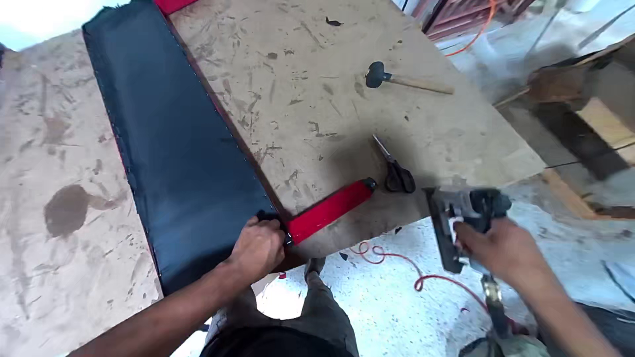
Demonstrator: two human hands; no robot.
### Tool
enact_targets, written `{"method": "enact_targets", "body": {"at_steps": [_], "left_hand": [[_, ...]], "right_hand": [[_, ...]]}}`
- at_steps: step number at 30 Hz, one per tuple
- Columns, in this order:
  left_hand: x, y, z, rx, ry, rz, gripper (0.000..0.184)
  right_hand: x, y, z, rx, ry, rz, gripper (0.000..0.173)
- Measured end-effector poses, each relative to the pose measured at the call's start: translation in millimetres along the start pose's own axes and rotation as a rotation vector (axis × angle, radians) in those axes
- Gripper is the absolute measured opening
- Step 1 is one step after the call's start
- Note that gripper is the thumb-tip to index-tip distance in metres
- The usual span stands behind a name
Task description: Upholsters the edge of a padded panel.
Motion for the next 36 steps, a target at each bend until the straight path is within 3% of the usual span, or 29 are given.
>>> {"method": "enact_targets", "body": {"at_steps": [6,10,11,13,15,17,20,23,26,29,33,36], "left_hand": [[30.4,9.6,-3.0,0.113,0.251,0.045,0.029],[101.0,-54.4,2.9,0.324,0.44,0.294,0.048],[116.1,-78.5,4.8,0.436,0.49,0.333,0.054],[125.1,-113.5,2.0,0.874,0.59,0.224,0.058],[103.3,-124.7,-14.1,1.408,0.677,0.037,0.066],[65.3,-122.9,-28.8,1.753,0.712,-0.122,0.077],[21.7,-128.0,-28.8,2.028,0.816,-0.415,0.069],[16.3,-136.0,-19.9,2.068,0.751,-0.574,0.056],[17.4,-142.2,-16.3,2.095,0.643,-0.511,0.051],[14.9,-143.5,-7.1,2.079,0.527,-0.439,0.05],[12.8,-149.9,0.3,2.073,0.433,-0.397,0.05],[15.4,-148.3,9.6,2.087,0.381,-0.341,0.047]], "right_hand": [[-138.1,47.1,-49.8,0.204,0.057,-0.114,0.04],[-194.0,48.8,-59.6,0.204,0.051,-0.117,0.052],[-205.2,43.9,-63.0,0.198,0.057,-0.111,0.054],[-220.7,31.5,-68.6,0.187,0.081,-0.105,0.06],[-226.4,21.6,-64.1,0.18,0.111,-0.102,0.067],[-224.6,18.4,-57.2,0.173,0.125,-0.102,0.069],[-206.5,30.7,-48.0,0.109,0.108,-0.075,0.064],[-164.0,34.4,-27.6,-0.048,0.001,-0.025,0.052],[-96.7,23.6,10.9,-0.219,-0.058,0.046,0.046],[-22.5,-5.4,84.4,-0.257,-0.039,0.181,0.042],[74.6,-79.6,185.7,-0.187,0.002,0.415,0.032],[124.5,-138.4,236.8,-0.083,0.063,0.482,0.03]]}}
Point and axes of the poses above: each hand's wrist, its own x-axis away from the middle knuckle, its own y-axis out of the back of the hand, z = x × y, the point moved 7 cm from there along -x, towards the middle knuckle, and after that the axes turned 6 degrees about y, right-handed, at the moved point
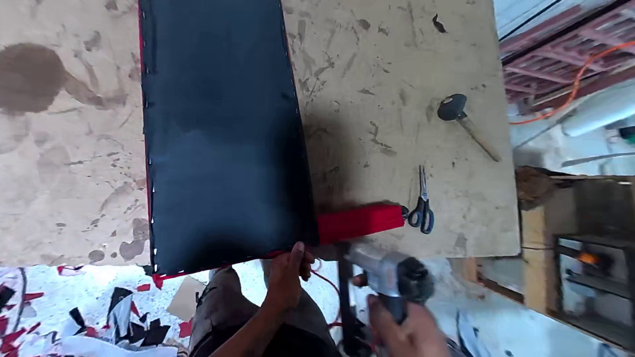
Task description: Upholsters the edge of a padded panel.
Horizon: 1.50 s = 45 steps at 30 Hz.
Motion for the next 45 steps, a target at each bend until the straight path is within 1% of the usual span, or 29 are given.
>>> {"method": "enact_targets", "body": {"at_steps": [3,5,8,11,16,18,21,23,24,25,26,27,28,29,30,31,32,33,34,35,36,37,38,40,41,42,43,44,45], "left_hand": [[-1.9,6.3,-2.9,-0.027,-0.009,0.049,0.045],[-2.6,12.0,-2.5,-0.046,-0.007,0.068,0.045],[-4.6,18.5,-4.2,-0.069,-0.04,0.097,0.045],[-6.3,21.8,-5.8,-0.094,-0.038,0.134,0.045],[-5.6,27.2,-4.1,-0.151,0.041,0.197,0.047],[-4.4,31.6,-3.1,-0.128,0.044,0.228,0.044],[1.9,39.6,10.2,-0.06,0.033,0.295,0.038],[14.1,51.5,12.6,-0.155,0.069,0.344,0.029],[22.5,61.9,6.9,-0.229,0.054,0.362,0.025],[34.0,76.4,-3.5,-0.307,-0.002,0.363,0.022],[49.6,95.7,-19.1,-0.374,-0.11,0.32,0.02],[68.5,120.9,-38.8,-0.42,-0.254,0.216,0.017],[89.4,151.3,-59.6,-0.456,-0.386,0.076,0.018],[109.3,185.2,-77.2,-0.478,-0.49,-0.086,0.023],[126.1,220.0,-91.2,-0.511,-0.563,-0.266,0.03],[136.5,250.5,-102.7,-0.546,-0.611,-0.442,0.029],[140.2,270.8,-111.5,-0.57,-0.622,-0.596,0.025],[137.7,279.6,-116.4,-0.577,-0.583,-0.687,0.032],[129.6,280.2,-115.1,-0.573,-0.483,-0.708,0.05],[118.2,276.9,-109.0,-0.571,-0.366,-0.711,0.065],[106.6,271.8,-101.5,-0.579,-0.264,-0.709,0.073],[97.7,266.6,-97.2,-0.585,-0.194,-0.716,0.076],[92.3,262.3,-96.1,-0.588,-0.15,-0.744,0.074],[92.8,257.4,-94.7,-0.562,-0.107,-0.79,0.066],[94.3,256.1,-94.0,-0.549,-0.109,-0.799,0.063],[95.7,256.0,-93.0,-0.533,-0.113,-0.805,0.061],[98.3,257.7,-92.1,-0.514,-0.106,-0.808,0.06],[98.9,261.0,-93.2,-0.493,-0.092,-0.797,0.061],[96.8,263.4,-96.3,-0.478,-0.072,-0.781,0.062]], "right_hand": [[-4.0,-44.4,19.0,0.046,0.006,0.005,0.028],[-8.3,-60.8,22.4,0.089,-0.015,-0.006,0.029],[-10.5,-73.1,27.5,0.177,-0.052,-0.018,0.03],[-10.0,-78.3,31.8,0.221,-0.116,-0.005,0.032],[-9.0,-83.8,39.6,0.233,-0.189,0.018,0.03],[-9.9,-86.1,42.6,0.236,-0.186,0.022,0.03],[-9.2,-86.0,42.5,0.266,-0.187,0.041,0.029],[-3.9,-79.1,40.2,0.247,-0.229,0.049,0.028],[0.3,-70.4,38.3,0.22,-0.259,0.025,0.028],[5.0,-56.9,34.7,0.208,-0.281,-0.02,0.029],[9.2,-38.2,28.7,0.206,-0.287,-0.084,0.032],[10.1,-13.8,17.7,0.235,-0.283,-0.151,0.036],[7.6,15.8,0.4,0.302,-0.28,-0.222,0.041],[1.4,49.2,-23.3,0.396,-0.263,-0.297,0.045],[-8.4,85.2,-52.0,0.497,-0.249,-0.372,0.05],[-22.0,121.7,-82.8,0.574,-0.232,-0.452,0.055],[-39.1,156.0,-114.5,0.622,-0.218,-0.524,0.061],[-58.9,185.2,-142.4,0.654,-0.2,-0.575,0.065],[-81.2,207.0,-163.5,0.665,-0.184,-0.603,0.066],[-103.2,219.8,-176.6,0.652,-0.164,-0.594,0.067],[-122.7,220.9,-178.4,0.64,-0.132,-0.537,0.07],[-139.2,208.5,-166.3,0.638,-0.043,-0.441,0.071],[-149.6,183.5,-141.4,0.666,0.119,-0.322,0.068],[-142.9,109.3,-74.8,0.691,0.521,-0.085,0.071],[-133.3,75.2,-47.1,0.717,0.667,0.009,0.074],[-126.3,47.4,-28.0,0.771,0.756,0.108,0.078],[-123.1,25.0,-19.3,0.831,0.781,0.228,0.078],[-126.0,9.7,-18.2,0.885,0.784,0.312,0.077],[-130.3,3.0,-17.4,0.907,0.79,0.359,0.067]]}}
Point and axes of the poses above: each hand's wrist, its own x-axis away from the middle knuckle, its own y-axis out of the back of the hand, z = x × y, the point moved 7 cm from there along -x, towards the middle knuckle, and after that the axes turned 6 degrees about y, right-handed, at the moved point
